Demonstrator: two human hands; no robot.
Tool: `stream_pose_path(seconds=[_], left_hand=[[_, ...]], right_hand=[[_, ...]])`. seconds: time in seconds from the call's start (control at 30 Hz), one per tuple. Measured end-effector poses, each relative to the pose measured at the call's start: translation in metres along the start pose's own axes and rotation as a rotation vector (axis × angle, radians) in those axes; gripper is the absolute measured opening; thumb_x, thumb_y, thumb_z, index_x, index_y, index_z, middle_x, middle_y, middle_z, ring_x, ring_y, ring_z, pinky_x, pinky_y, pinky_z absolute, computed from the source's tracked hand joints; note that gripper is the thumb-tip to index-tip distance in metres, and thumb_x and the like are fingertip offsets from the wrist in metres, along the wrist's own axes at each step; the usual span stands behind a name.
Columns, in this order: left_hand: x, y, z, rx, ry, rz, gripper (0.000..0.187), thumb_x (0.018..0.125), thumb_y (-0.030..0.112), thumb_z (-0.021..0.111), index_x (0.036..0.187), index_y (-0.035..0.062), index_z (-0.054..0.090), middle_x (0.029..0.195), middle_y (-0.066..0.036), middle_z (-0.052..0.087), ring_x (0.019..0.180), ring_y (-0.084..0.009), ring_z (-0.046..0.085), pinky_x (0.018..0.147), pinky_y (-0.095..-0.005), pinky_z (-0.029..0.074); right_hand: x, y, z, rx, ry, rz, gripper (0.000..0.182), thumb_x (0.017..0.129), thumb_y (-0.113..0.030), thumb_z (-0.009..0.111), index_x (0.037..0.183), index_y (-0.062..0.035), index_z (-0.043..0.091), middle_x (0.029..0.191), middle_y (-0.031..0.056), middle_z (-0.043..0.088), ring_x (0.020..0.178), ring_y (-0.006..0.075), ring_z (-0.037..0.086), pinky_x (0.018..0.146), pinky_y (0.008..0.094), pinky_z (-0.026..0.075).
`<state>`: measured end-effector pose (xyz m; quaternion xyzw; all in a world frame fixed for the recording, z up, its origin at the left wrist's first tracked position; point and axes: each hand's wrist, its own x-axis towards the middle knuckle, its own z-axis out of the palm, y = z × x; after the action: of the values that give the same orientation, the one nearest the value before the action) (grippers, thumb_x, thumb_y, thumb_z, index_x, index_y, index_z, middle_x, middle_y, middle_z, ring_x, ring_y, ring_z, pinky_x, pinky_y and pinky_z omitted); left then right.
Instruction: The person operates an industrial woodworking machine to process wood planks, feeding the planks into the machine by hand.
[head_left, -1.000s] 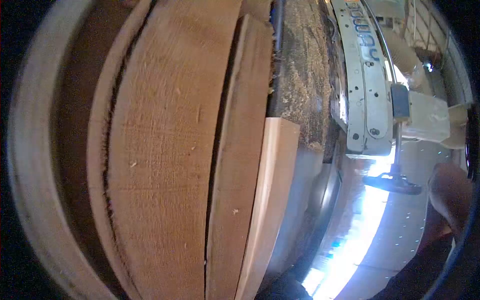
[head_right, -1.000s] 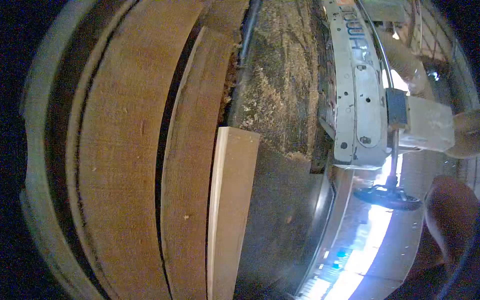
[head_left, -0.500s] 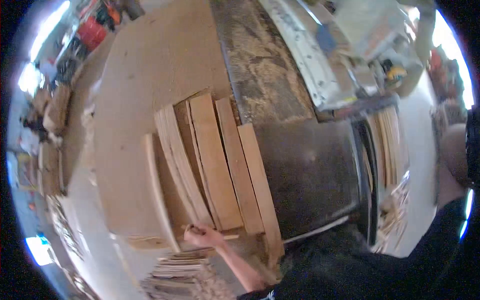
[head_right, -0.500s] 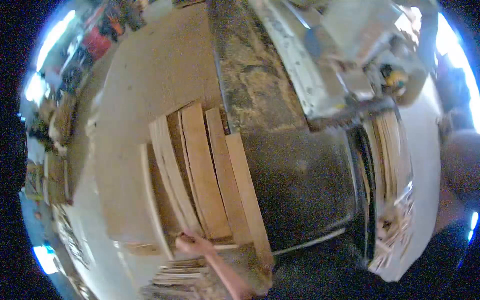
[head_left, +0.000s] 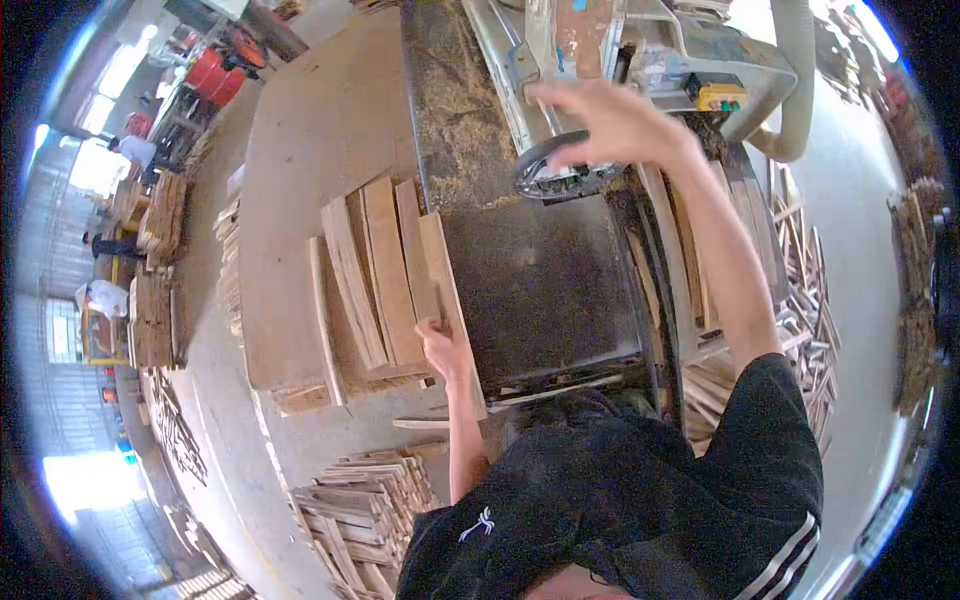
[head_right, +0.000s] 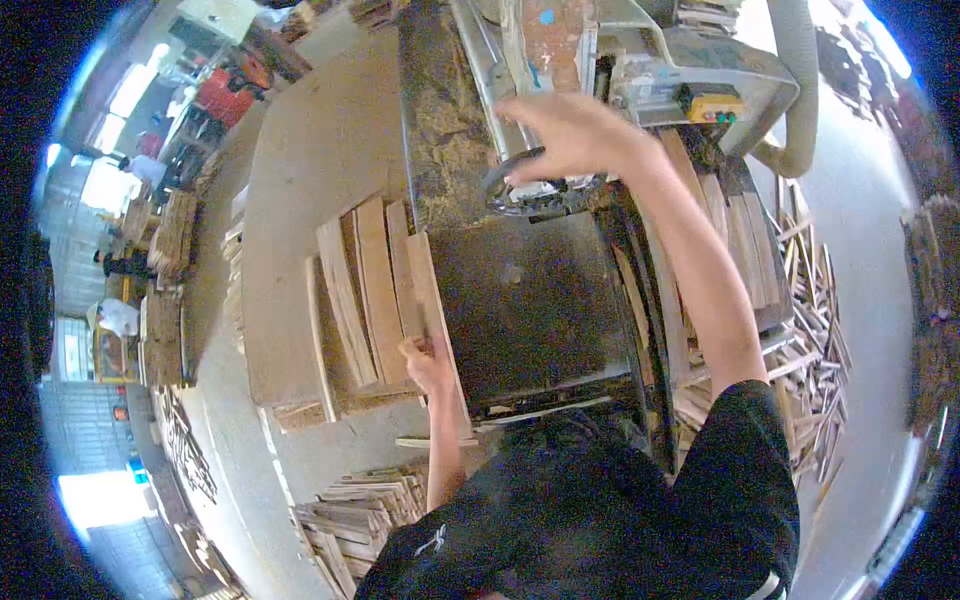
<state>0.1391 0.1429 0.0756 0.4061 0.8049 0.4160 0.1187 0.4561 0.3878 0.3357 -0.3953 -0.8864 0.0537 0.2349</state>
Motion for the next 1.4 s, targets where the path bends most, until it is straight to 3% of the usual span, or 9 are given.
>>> stream_pose_path(seconds=[0.13, 0.23, 0.5, 0.57, 0.77, 0.9, 1.03, 1.2, 1.4], left_hand=[[-0.020, -0.022, 0.020, 0.338, -0.044, 0.224, 0.042, 0.094, 0.026, 0.072, 0.119, -0.0011, 0.053, 0.116, -0.024, 0.059, 0.109, -0.0395, 0.057, 0.090, -0.0488, 0.049], [-0.031, -0.018, 0.020, 0.461, -0.005, 0.400, 0.045, 0.093, 0.025, 0.070, 0.126, 0.0006, 0.052, 0.126, -0.026, 0.052, 0.125, -0.0451, 0.044, 0.106, -0.0572, 0.039], [-0.019, -0.043, 0.029, 0.334, 0.010, 0.404, 0.031, 0.093, 0.007, 0.068, 0.119, 0.0015, 0.052, 0.118, -0.022, 0.051, 0.112, -0.0436, 0.050, 0.092, -0.0550, 0.045], [-0.019, -0.044, 0.029, 0.279, 0.026, 0.405, 0.032, 0.093, 0.008, 0.069, 0.119, 0.0020, 0.052, 0.118, -0.022, 0.051, 0.112, -0.0426, 0.051, 0.091, -0.0544, 0.046], [-0.023, -0.053, 0.027, 0.201, 0.004, 0.378, 0.026, 0.094, 0.007, 0.068, 0.118, 0.0050, 0.057, 0.115, -0.020, 0.053, 0.106, -0.0390, 0.055, 0.085, -0.0498, 0.051], [-0.021, -0.049, 0.024, 0.125, 0.054, 0.433, 0.022, 0.095, 0.007, 0.070, 0.114, 0.0031, 0.060, 0.114, -0.019, 0.054, 0.103, -0.0348, 0.058, 0.080, -0.0419, 0.056], [-0.022, -0.070, 0.034, 0.049, 0.043, 0.356, 0.018, 0.095, 0.008, 0.072, 0.108, 0.0019, 0.062, 0.115, -0.018, 0.055, 0.099, -0.0327, 0.061, 0.078, -0.0357, 0.059], [-0.021, -0.049, 0.026, 0.106, 0.087, 0.493, 0.016, 0.094, 0.011, 0.073, 0.104, 0.0029, 0.064, 0.108, -0.018, 0.060, 0.097, -0.0351, 0.061, 0.077, -0.0432, 0.055], [-0.039, -0.025, 0.019, 0.101, -0.121, 0.740, 0.010, 0.090, 0.011, 0.071, 0.097, 0.0111, 0.065, 0.101, -0.009, 0.067, 0.098, -0.0319, 0.061, 0.090, -0.0505, 0.045]], right_hand=[[0.009, 0.000, 0.029, -0.058, -0.427, 0.045, 0.057, 0.082, -0.038, 0.081, 0.131, -0.0124, 0.067, 0.102, 0.0118, 0.075, 0.096, 0.0297, 0.073, 0.086, 0.0439, 0.057], [0.012, 0.024, 0.059, -0.165, -0.357, -0.061, 0.036, 0.091, -0.031, 0.074, 0.121, -0.0115, 0.072, 0.101, 0.0106, 0.075, 0.087, 0.0250, 0.073, 0.078, 0.0411, 0.059], [0.002, 0.038, 0.079, -0.074, -0.278, -0.084, 0.021, 0.088, -0.012, 0.073, 0.109, -0.0128, 0.073, 0.100, 0.0049, 0.074, 0.079, 0.0202, 0.071, 0.069, 0.0367, 0.060], [-0.005, 0.043, 0.084, 0.005, 0.024, -0.177, 0.024, 0.083, -0.011, 0.075, 0.106, -0.0107, 0.071, 0.094, 0.0055, 0.071, 0.080, 0.0261, 0.070, 0.073, 0.0411, 0.059], [-0.012, 0.029, 0.079, -0.073, -0.055, 0.026, 0.049, 0.079, -0.013, 0.078, 0.127, -0.0182, 0.069, 0.113, 0.0061, 0.073, 0.097, 0.0292, 0.071, 0.087, 0.0440, 0.057], [-0.047, 0.007, 0.082, -0.054, 0.345, 0.007, 0.042, 0.087, -0.018, 0.076, 0.128, -0.0162, 0.069, 0.127, 0.0068, 0.069, 0.109, 0.0298, 0.069, 0.098, 0.0413, 0.055], [-0.162, 0.002, 0.110, -0.012, 0.781, 0.405, 0.033, 0.094, -0.017, 0.072, 0.126, -0.0122, 0.070, 0.117, 0.0089, 0.074, 0.099, 0.0247, 0.074, 0.090, 0.0331, 0.058], [-0.287, 0.005, 0.148, 0.267, 0.391, 0.852, 0.023, 0.091, -0.014, 0.070, 0.113, -0.0095, 0.072, 0.095, 0.0138, 0.076, 0.087, 0.0301, 0.075, 0.078, 0.0384, 0.059], [-0.295, -0.019, 0.167, -0.182, -0.049, 0.747, 0.022, 0.088, -0.015, 0.068, 0.105, -0.0040, 0.061, 0.082, 0.0179, 0.068, 0.080, 0.0387, 0.071, 0.068, 0.0527, 0.055]])
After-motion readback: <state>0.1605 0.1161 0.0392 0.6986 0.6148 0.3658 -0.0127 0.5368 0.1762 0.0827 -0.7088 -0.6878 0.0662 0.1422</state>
